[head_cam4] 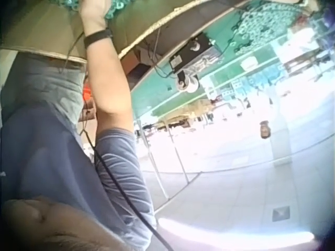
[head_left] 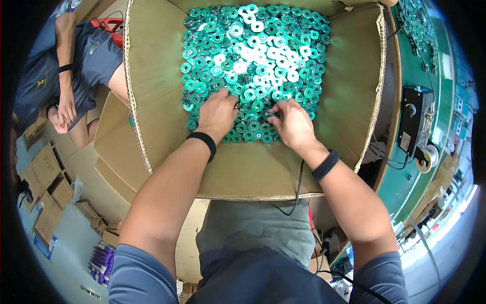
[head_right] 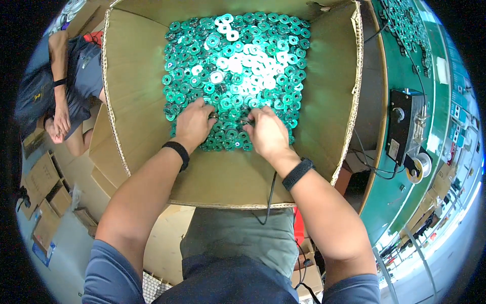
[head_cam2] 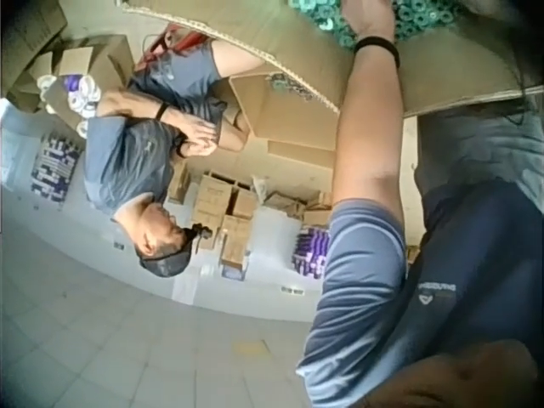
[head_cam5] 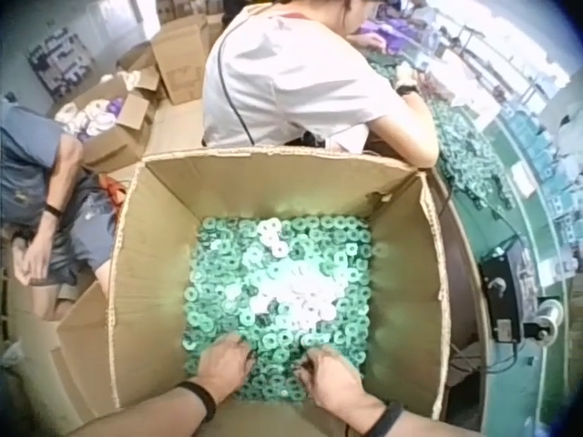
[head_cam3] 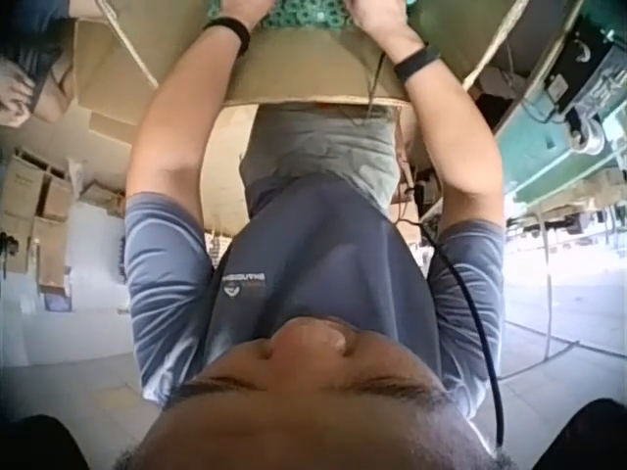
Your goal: The person picks up green components from a cardboard box and arranges them into a grid on a green assembly table before returning them to the box.
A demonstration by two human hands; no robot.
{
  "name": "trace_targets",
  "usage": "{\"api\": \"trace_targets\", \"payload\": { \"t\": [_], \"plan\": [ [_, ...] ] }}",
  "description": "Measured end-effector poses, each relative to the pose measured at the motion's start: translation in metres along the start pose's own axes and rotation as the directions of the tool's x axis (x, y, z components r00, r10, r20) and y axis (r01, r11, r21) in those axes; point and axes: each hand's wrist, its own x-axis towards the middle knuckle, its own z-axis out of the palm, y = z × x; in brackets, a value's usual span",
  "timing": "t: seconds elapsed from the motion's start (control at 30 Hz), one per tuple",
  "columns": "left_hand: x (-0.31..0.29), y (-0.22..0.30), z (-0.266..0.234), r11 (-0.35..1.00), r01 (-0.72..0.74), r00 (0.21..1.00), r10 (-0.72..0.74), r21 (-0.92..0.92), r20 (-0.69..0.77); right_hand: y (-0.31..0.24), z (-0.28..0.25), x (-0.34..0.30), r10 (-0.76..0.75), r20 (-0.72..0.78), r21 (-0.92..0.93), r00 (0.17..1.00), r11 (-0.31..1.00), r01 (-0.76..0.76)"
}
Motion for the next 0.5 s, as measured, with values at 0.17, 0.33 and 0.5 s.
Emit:
{"api": "trace_targets", "payload": {
  "t": [0.17,0.33,0.5],
  "plan": [
    [0.008,-0.007,0.006,1.0,-0.016,0.998,0.015,0.018,0.06,0.012,-0.003,0.001,0.076,0.035,0.109,0.996,0.991,-0.08],
    [0.015,-0.001,0.001,0.998,0.062,0.998,-0.062,-0.02,0.027,0.014,0.007,0.001,0.211,0.102,0.303,0.972,0.924,-0.232],
    [0.013,-0.004,0.0,0.999,0.039,0.999,-0.039,-0.011,-0.025,0.015,0.019,0.004,0.184,0.154,0.274,0.971,0.936,-0.221]
  ]
}}
